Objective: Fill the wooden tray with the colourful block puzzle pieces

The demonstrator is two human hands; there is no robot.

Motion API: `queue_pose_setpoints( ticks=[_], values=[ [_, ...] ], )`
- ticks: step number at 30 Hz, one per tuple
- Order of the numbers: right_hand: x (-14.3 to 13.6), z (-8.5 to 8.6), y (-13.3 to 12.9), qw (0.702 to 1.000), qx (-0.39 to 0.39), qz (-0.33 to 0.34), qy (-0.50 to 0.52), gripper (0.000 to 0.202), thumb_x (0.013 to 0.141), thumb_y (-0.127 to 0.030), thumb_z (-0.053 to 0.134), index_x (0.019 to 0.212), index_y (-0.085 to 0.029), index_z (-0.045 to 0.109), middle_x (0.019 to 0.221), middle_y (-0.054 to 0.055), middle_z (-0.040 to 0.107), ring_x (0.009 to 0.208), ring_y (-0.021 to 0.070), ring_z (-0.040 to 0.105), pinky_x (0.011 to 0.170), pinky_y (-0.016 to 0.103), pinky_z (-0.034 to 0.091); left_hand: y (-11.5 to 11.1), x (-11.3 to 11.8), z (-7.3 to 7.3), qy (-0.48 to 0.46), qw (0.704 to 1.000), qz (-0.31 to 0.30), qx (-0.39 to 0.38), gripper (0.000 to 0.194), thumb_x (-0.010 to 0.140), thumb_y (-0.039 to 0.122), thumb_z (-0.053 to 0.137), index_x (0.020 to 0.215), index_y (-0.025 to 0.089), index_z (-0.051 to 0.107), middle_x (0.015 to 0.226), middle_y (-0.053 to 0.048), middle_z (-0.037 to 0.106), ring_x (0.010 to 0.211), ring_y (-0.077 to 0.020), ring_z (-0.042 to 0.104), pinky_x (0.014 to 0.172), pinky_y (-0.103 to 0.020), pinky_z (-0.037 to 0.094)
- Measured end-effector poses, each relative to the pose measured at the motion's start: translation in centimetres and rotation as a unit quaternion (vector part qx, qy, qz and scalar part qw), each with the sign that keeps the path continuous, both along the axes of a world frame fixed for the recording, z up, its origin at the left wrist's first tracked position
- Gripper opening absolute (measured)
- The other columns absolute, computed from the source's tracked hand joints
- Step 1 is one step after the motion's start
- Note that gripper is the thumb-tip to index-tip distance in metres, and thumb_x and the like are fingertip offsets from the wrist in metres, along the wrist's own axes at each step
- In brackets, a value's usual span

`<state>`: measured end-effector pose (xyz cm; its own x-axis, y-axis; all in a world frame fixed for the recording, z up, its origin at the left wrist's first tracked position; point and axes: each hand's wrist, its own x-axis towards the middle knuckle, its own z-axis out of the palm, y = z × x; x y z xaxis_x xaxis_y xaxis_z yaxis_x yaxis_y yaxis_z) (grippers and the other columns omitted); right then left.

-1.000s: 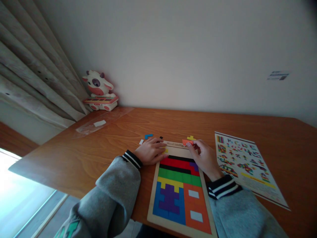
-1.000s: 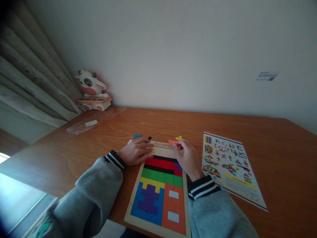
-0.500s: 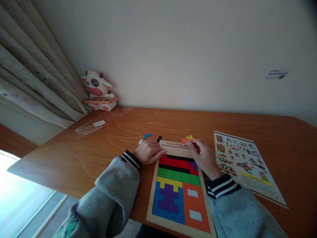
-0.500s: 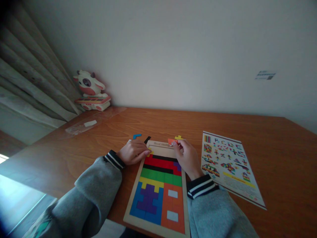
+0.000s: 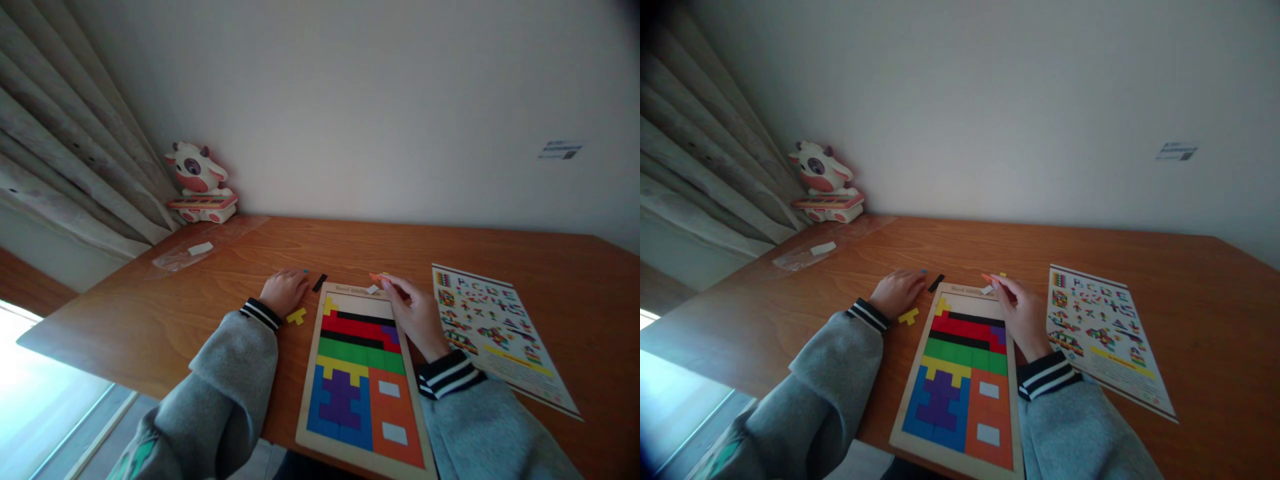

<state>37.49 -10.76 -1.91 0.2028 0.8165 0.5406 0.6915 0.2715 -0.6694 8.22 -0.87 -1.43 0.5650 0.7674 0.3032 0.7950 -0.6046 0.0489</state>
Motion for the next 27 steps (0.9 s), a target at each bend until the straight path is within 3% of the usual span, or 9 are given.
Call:
queue_pose_setpoints(
  ticks=[8, 15, 18, 23, 27],
  values=[
    [-0.6, 0.1, -0.2, 0.997, -0.022, 0.074, -0.006, 0.032, 0.092, -0.042, 0.057, 0.112, -0.021, 0.07, 0.1, 0.009, 0.073, 0.081, 0.02, 0.067, 0.075, 0.035, 0.056, -0.1, 0.2, 0.4, 0.012, 1.0, -0.014, -0.012, 0.023, 0.1, 0.027, 0.046, 0.105, 0.021, 0.067, 0.103, -0.006, 0.072, 0.097, -0.0207, 0.066, 0.09, -0.033, 0.05],
    [-1.5, 0.3, -0.7, 0.979, -0.054, 0.189, -0.059, 0.025, 0.094, -0.036, 0.055, 0.106, -0.024, 0.074, 0.097, 0.006, 0.075, 0.079, 0.0179, 0.069, 0.076, 0.032, 0.057, -0.1, 0.3, 0.2, 0.012, 1.0, -0.02, -0.004, 0.026, 0.101, 0.027, 0.044, 0.104, 0.02, 0.069, 0.103, -0.007, 0.071, 0.097, -0.0201, 0.064, 0.089, -0.032, 0.051],
    [-1.5, 0.3, -0.7, 0.976, -0.057, 0.196, -0.076, 0.024, 0.094, -0.037, 0.056, 0.105, -0.024, 0.074, 0.095, 0.006, 0.075, 0.078, 0.0183, 0.069, 0.072, 0.032, 0.057, 0.0, 0.4, 0.1, 0.006, 1.0, -0.023, -0.004, 0.026, 0.101, 0.026, 0.044, 0.104, 0.021, 0.069, 0.104, -0.007, 0.071, 0.098, -0.0193, 0.064, 0.091, -0.032, 0.051],
    [-1.4, 0.3, -0.6, 0.973, -0.052, 0.196, -0.112, 0.023, 0.096, -0.035, 0.054, 0.102, -0.026, 0.074, 0.1, 0.006, 0.075, 0.093, 0.0221, 0.069, 0.085, 0.04, 0.055, 0.0, 0.5, 0.0, -0.01, 1.0, -0.024, 0.007, 0.026, 0.1, 0.025, 0.044, 0.107, 0.022, 0.069, 0.113, -0.007, 0.068, 0.102, -0.0203, 0.064, 0.092, -0.035, 0.052],
    [-1.6, 0.2, -0.6, 0.982, -0.046, 0.164, -0.083, 0.025, 0.095, -0.036, 0.053, 0.108, -0.026, 0.072, 0.103, 0.006, 0.075, 0.084, 0.0207, 0.07, 0.079, 0.038, 0.057, -0.1, 0.5, 0.0, -0.011, 1.0, -0.026, 0.001, 0.025, 0.1, 0.024, 0.045, 0.106, 0.021, 0.069, 0.11, -0.007, 0.069, 0.101, -0.0201, 0.064, 0.092, -0.034, 0.053]
  ],
)
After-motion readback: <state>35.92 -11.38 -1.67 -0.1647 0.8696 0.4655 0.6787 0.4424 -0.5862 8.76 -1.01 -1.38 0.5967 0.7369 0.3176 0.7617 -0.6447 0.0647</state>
